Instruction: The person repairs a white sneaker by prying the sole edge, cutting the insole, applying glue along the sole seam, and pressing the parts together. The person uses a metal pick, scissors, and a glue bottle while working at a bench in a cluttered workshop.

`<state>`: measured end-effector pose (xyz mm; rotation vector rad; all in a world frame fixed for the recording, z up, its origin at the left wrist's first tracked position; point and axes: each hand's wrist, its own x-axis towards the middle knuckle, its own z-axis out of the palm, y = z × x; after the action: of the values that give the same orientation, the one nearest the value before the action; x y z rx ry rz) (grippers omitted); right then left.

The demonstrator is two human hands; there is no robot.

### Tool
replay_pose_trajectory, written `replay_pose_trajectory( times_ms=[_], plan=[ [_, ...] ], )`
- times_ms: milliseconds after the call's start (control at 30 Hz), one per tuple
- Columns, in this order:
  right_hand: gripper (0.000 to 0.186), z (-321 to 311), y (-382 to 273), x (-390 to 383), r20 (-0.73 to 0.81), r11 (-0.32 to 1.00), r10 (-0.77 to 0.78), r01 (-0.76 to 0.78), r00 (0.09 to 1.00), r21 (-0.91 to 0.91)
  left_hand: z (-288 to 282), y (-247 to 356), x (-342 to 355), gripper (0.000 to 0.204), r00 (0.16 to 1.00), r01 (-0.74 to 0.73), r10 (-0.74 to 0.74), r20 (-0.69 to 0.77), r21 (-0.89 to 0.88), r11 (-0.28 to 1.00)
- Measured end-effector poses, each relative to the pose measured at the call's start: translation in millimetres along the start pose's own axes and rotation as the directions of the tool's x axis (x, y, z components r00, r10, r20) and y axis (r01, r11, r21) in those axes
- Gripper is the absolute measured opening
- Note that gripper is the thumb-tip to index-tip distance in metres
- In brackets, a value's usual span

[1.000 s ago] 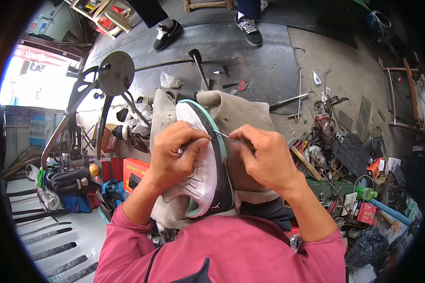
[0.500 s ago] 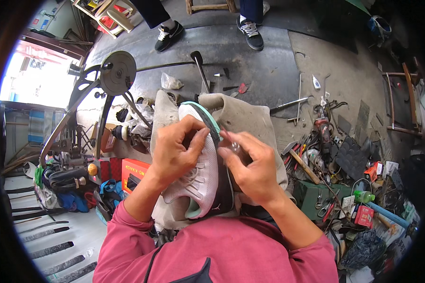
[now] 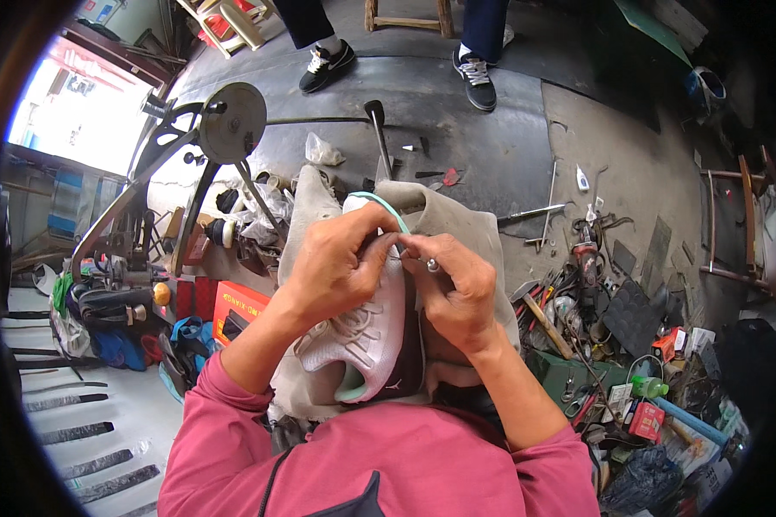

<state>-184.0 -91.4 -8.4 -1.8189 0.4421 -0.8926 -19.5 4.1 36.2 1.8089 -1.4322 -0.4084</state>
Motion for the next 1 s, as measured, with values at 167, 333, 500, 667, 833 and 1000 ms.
replay_pose_trajectory(
  times_ms=[167,333,500,667,833,1000],
  plan=[
    [0.026,-2,1,-2,0.042,0.991,-0.059,0.063,0.997,-0.118,1,-1,2,0.009,1.0,-0.026,0.026,-0.012,0.037,0.999],
    [0.016,3,-4,-12,-0.031,0.99,-0.008,0.004,0.999,-0.142,0,0,-1,0.01,0.999,-0.022,0.023,-0.029,0.033,0.999],
    [0.02,6,-10,-26,-0.036,0.991,0.046,-0.05,0.998,-0.121,-8,-6,-34,0.012,0.988,-0.019,0.008,-0.152,-0.073,0.997],
    [0.012,5,-3,-27,-0.03,0.989,0.011,-0.015,0.999,-0.15,-23,-14,-128,0.022,0.876,0.136,-0.253,-0.41,-0.295,0.946],
    [0.014,5,-1,-29,-0.042,0.992,0.044,-0.049,0.998,-0.116,-26,16,-222,0.04,0.78,0.597,-0.615,0.118,-0.433,0.675],
    [0.016,3,-1,-30,-0.012,0.984,0.045,-0.047,0.999,-0.169,-36,22,-243,0.031,0.843,0.538,-0.53,0.091,-0.151,0.83]
  ],
)
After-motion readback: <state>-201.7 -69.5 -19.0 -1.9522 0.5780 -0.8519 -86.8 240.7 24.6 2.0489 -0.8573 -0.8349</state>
